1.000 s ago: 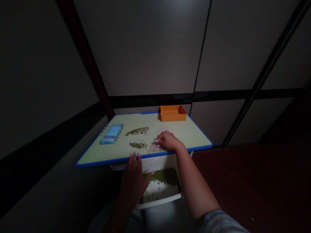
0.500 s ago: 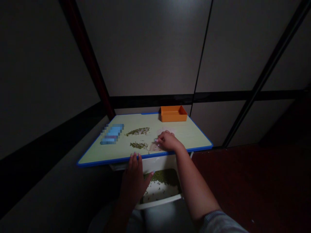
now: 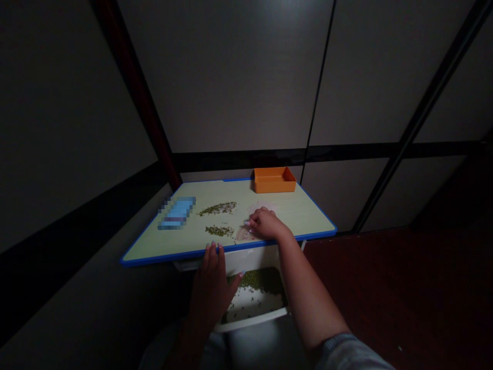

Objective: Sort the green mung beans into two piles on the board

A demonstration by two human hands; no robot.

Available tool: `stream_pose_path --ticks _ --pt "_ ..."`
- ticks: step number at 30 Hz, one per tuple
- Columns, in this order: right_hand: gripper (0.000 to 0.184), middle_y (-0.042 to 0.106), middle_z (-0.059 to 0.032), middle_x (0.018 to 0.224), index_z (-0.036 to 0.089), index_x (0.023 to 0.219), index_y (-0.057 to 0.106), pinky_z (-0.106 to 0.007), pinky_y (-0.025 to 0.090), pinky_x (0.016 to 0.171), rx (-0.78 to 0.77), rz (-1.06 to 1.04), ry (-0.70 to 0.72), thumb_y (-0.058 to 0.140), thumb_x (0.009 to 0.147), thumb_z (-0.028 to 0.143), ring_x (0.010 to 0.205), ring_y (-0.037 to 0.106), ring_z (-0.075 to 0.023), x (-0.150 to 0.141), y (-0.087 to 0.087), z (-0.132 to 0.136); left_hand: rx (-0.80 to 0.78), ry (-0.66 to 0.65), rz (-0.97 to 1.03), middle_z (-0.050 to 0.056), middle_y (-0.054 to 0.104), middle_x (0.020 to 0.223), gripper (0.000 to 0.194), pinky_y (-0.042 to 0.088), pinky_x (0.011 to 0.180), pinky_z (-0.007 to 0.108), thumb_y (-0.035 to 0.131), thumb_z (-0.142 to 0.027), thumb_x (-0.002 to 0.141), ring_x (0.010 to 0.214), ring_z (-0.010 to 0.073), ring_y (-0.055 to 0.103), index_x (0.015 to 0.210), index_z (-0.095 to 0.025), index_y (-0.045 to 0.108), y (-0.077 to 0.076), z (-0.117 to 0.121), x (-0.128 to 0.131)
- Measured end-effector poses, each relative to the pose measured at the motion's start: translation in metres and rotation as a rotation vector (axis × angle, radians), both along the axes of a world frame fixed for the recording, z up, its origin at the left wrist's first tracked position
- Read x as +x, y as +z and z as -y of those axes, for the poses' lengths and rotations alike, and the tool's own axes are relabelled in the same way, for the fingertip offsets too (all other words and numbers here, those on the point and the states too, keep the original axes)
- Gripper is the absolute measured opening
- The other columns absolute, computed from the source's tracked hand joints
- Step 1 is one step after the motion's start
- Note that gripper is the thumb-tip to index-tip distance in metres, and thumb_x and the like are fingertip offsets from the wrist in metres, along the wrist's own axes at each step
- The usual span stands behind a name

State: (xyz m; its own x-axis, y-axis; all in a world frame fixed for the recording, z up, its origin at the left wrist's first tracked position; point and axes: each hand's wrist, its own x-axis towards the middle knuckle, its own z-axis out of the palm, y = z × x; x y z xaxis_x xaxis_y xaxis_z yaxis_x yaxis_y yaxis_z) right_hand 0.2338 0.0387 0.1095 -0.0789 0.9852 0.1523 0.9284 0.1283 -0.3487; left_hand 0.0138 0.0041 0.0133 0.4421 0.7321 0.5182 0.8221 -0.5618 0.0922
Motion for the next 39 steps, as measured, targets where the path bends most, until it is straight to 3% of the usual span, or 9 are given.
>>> stream_pose_path --ticks 12,23,39 --pt "0.028 0.067 -0.0088 0.095 0.017 0.08 0.068 -0.033 0.031 0.082 -0.001 0.025 0.029 0.046 0.09 0.032 0.101 0.048 -0.0214 -0.0074 0.0017 0.0007 0.011 0.0 -0.007 0.028 0.038 0.145 0.073 0.042 0.102 0.049 0.05 -0.05 0.081 0.138 0.0377 0.031 0.135 -0.004 0.034 -0.0004 -0.0015 -0.0006" --pt "0.03 0.066 -0.0117 0.1 0.017 0.085 0.069 -0.034 0.033 0.08 0.009 0.061 -0.081 0.044 0.092 0.034 0.102 0.047 -0.0229 -0.0009 0.0032 0.0031 0.019 -0.014 -0.001 0.028 0.037 0.145 0.073 0.042 0.102 0.049 0.05 -0.05 0.081 0.139 0.0374 0.029 0.135 -0.004 0.035 -0.0029 -0.0033 -0.002" --pt "0.028 0.064 -0.0087 0.093 0.017 0.081 0.069 -0.029 0.032 0.078 0.044 0.041 0.027 0.047 0.091 0.031 0.095 0.046 -0.0198 -0.0083 0.0019 -0.0008 -0.004 0.001 0.003 0.026 0.036 0.146 0.071 0.04 0.104 0.047 0.05 -0.048 0.081 0.14 0.0348 0.028 0.136 -0.005 0.033 0.0016 0.0003 0.0001"
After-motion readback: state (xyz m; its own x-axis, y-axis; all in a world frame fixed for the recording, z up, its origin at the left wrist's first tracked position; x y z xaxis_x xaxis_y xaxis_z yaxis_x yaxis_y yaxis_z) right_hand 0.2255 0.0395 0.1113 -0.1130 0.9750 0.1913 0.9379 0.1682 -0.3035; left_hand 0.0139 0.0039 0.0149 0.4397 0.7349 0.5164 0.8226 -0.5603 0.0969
